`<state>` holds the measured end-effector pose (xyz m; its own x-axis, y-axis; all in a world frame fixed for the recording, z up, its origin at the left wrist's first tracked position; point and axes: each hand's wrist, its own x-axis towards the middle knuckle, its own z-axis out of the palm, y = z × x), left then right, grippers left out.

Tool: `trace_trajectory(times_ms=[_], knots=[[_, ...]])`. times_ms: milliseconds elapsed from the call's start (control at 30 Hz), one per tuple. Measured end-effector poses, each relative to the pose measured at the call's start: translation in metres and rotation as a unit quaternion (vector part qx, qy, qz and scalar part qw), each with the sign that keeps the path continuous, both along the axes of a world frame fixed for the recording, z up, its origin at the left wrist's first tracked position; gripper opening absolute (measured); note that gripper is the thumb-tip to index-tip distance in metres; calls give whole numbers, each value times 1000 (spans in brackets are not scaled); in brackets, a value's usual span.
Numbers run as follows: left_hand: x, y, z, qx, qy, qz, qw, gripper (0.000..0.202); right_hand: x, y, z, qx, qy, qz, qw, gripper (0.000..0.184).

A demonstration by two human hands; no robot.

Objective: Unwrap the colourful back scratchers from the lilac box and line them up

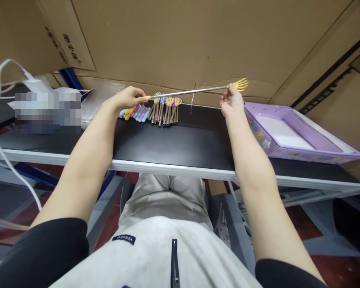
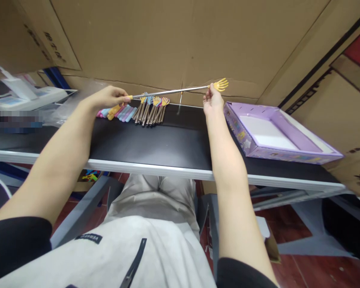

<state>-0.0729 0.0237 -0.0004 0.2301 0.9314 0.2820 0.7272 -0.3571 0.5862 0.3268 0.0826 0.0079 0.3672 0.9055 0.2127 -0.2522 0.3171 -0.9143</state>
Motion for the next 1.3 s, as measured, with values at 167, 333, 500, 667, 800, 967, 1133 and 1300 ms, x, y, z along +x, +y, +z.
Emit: trace_trajectory(times_ms=[167, 333, 500, 667, 800, 967, 1133, 1300], knots=[[3, -6, 4, -12, -28, 9, 999, 24, -16, -16, 3, -6, 69, 12, 998, 33], [36, -6, -3, 27, -61, -37, 997, 29, -64, -34, -7, 9, 12, 63, 998, 44], [62, -11, -7, 53, -67, -49, 995, 24, -95, -52, -19, 46, -32, 98, 994, 52], [73, -18, -6, 62, -70, -81, 992, 28, -116, -72, -28, 27, -14, 122, 992, 48], [75, -19, -5, 50, -52, -98, 993, 32, -128, -82, -33, -3, 19, 125, 992, 49], [75, -16, -7, 60, -44, -121, 990, 36, -127, -82, -35, -21, 23, 114, 993, 48], [75, -15, -8, 70, -54, -125, 988, 36, -126, -81, -35, -28, -4, 105, 994, 50], [75, -16, -8, 62, -51, -123, 989, 31, -127, -83, -33, -27, -4, 108, 994, 48]])
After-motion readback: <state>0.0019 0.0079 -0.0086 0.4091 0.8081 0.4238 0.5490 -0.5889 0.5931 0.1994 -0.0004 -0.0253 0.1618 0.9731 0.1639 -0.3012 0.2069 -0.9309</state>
